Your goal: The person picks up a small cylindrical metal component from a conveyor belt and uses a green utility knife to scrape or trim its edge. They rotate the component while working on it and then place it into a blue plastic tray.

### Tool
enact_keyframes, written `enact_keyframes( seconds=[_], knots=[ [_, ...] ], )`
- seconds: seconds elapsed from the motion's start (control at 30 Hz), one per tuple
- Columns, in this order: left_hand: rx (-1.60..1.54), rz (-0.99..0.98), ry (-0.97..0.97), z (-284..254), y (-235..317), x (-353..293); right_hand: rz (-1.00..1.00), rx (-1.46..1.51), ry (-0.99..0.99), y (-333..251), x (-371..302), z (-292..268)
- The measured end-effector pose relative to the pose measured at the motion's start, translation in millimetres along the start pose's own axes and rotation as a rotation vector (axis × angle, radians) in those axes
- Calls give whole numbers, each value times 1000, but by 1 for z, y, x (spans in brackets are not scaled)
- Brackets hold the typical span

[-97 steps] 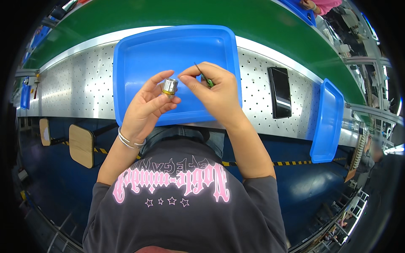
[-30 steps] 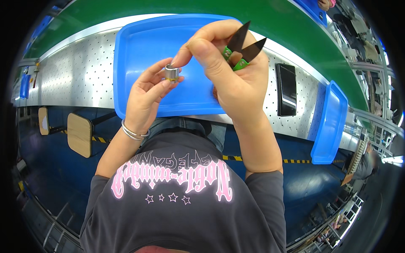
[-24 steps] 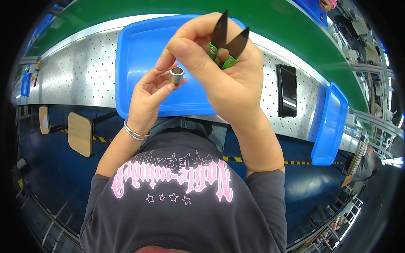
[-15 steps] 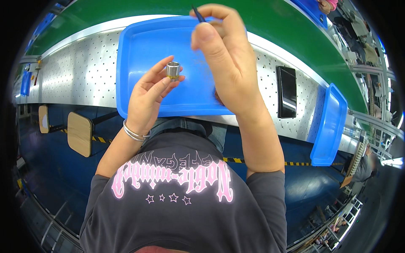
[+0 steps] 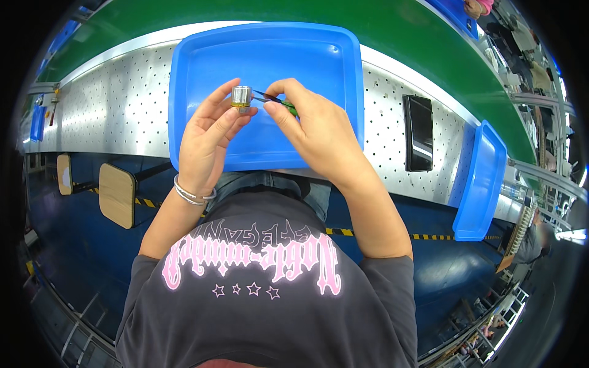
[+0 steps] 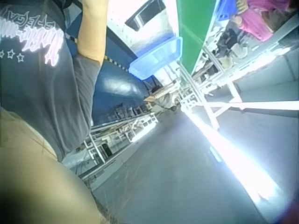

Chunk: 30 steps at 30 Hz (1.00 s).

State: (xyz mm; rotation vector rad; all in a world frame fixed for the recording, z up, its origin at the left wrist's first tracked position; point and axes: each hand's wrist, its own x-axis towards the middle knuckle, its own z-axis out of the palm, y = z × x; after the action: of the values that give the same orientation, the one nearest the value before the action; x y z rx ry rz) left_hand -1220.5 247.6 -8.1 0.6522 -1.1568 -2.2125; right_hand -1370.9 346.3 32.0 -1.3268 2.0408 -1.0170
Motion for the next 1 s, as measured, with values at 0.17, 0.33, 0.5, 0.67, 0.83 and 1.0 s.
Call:
enact_keyframes(
  seconds=[0.17, 0.33, 0.5, 0.67, 0.83, 1.0],
  knots=[
    [11, 19, 9, 0, 0, 0, -136, 13, 29, 4, -1, 3],
    [12, 23, 8, -1, -1, 0, -135, 47, 94, 5, -1, 7],
    [11, 21, 5, 0, -1, 0, -139, 52, 121, 8, -1, 8],
    [7, 17, 2, 1, -2, -1, -138, 56, 117, 8, -1, 8],
    [12, 14, 0, 1, -4, -1, -136, 61, 107, 8, -2, 7],
    [6, 17, -9, 1, -4, -1, -101, 109, 84, 10, -3, 7]
  ],
)
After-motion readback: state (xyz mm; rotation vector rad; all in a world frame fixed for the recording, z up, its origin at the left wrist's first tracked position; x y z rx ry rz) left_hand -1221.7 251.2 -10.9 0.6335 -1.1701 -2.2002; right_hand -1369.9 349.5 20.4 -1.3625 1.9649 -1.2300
